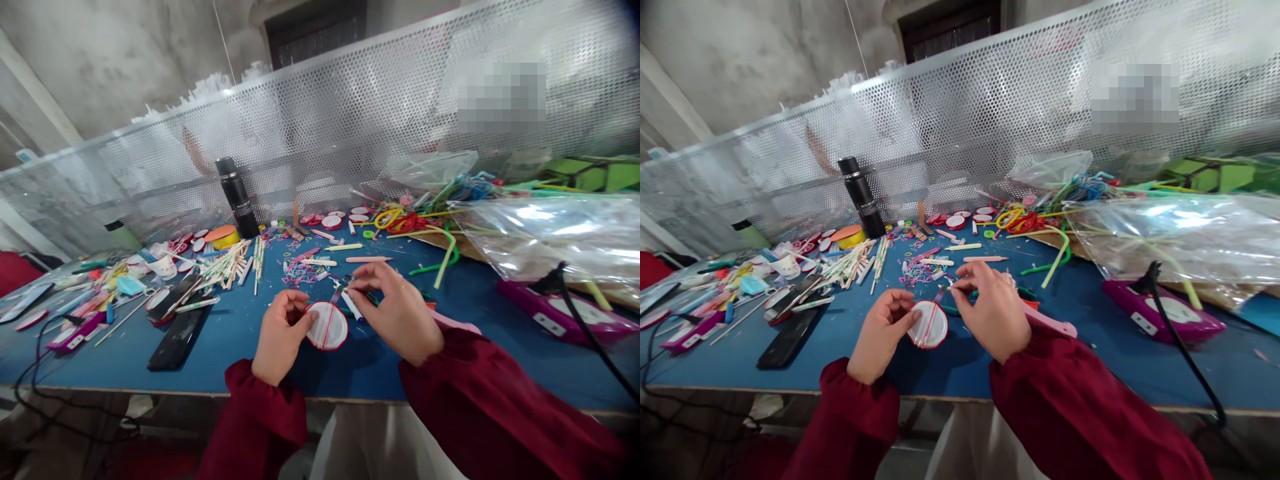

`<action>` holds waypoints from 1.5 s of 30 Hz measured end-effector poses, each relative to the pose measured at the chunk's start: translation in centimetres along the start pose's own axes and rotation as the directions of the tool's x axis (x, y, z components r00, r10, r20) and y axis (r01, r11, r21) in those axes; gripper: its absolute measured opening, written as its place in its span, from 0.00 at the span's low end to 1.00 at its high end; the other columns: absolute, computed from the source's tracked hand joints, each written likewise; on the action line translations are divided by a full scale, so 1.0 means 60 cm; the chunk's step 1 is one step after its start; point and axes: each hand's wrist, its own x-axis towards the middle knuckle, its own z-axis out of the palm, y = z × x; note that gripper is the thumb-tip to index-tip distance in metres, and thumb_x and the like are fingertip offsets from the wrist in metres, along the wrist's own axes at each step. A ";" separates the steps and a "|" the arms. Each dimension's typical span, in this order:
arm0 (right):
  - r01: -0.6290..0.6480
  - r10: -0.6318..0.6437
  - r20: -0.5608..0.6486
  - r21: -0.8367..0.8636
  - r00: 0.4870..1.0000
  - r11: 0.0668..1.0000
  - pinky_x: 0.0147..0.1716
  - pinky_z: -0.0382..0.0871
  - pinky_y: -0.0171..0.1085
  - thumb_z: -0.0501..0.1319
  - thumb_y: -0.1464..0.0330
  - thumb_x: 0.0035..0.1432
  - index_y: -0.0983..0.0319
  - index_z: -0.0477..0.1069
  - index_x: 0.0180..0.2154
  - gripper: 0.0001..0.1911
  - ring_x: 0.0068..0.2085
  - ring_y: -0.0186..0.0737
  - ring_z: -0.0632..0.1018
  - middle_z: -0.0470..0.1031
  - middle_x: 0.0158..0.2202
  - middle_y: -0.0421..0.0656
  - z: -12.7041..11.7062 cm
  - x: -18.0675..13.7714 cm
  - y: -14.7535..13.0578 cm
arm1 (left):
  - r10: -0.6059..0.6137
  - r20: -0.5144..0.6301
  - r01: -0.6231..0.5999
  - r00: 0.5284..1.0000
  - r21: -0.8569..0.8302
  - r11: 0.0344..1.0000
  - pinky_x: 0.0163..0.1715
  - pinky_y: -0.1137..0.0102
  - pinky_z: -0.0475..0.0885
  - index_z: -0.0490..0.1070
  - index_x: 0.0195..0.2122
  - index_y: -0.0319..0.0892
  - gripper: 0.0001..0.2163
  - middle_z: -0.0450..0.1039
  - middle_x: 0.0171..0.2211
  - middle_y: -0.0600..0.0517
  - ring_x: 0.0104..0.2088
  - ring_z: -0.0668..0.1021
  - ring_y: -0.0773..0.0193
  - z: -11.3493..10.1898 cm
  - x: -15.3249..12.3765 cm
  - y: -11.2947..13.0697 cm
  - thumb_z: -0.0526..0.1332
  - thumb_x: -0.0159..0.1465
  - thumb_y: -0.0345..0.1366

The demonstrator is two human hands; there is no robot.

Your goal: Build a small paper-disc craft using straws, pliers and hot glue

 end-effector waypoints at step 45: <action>0.025 -0.026 0.007 0.115 1.000 0.993 0.44 0.73 0.43 0.62 0.68 0.57 0.56 0.67 0.44 0.12 0.41 0.44 0.83 0.82 0.36 0.40 -0.008 0.001 -0.011 | -0.079 0.184 0.072 0.980 0.046 0.996 0.40 0.68 0.72 0.80 0.42 0.40 0.11 0.81 0.37 0.49 0.36 0.79 0.61 0.027 -0.010 0.014 0.68 0.57 0.35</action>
